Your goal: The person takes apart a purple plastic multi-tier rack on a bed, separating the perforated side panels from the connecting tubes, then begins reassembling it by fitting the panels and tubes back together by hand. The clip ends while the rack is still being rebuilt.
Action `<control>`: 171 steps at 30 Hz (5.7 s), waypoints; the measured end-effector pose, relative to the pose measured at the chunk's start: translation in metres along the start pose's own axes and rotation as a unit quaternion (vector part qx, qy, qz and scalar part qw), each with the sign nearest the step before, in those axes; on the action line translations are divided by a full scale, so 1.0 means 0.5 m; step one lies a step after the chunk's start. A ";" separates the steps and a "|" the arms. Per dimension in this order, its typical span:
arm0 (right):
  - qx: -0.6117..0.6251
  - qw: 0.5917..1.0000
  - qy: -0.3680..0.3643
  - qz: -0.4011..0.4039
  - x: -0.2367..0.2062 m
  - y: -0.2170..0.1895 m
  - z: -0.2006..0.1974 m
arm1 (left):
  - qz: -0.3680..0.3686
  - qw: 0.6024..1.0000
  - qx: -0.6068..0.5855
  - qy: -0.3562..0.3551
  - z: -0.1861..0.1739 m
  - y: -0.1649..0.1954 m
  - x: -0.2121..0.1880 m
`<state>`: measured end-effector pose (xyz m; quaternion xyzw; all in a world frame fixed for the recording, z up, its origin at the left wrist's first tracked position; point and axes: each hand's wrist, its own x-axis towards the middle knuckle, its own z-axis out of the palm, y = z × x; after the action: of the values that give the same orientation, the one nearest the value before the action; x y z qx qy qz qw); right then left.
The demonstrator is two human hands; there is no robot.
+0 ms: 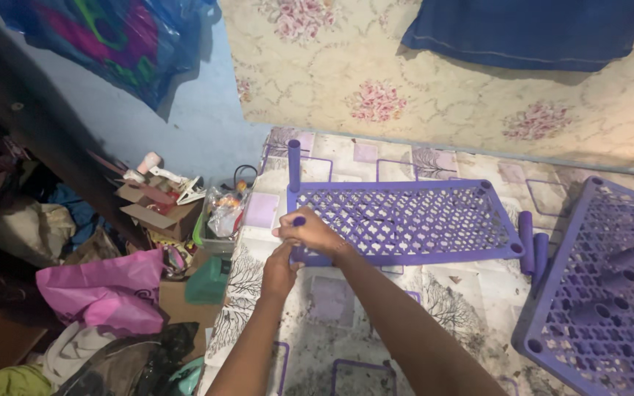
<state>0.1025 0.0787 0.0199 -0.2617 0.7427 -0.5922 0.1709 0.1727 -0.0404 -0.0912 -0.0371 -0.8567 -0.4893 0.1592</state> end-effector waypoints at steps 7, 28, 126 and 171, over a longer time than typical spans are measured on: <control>-0.020 0.886 0.451 -0.101 -0.032 0.021 0.138 | 0.037 0.999 0.006 0.027 0.014 -0.038 0.010; 0.488 0.806 0.334 -0.017 -0.081 0.115 -0.081 | 0.066 0.998 0.011 0.005 0.004 0.000 -0.005; -0.056 0.870 0.474 -0.126 0.421 0.161 -0.090 | -0.035 0.997 0.050 -0.039 0.137 -0.163 0.361; 0.293 0.878 0.377 0.005 -0.299 -0.023 -0.350 | -0.164 0.840 -0.516 -0.042 0.205 0.320 0.263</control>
<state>0.1262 0.3036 0.0646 0.0474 0.5444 -0.8360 -0.0503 0.0590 0.1174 0.0335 0.0068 -0.4794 -0.8775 -0.0019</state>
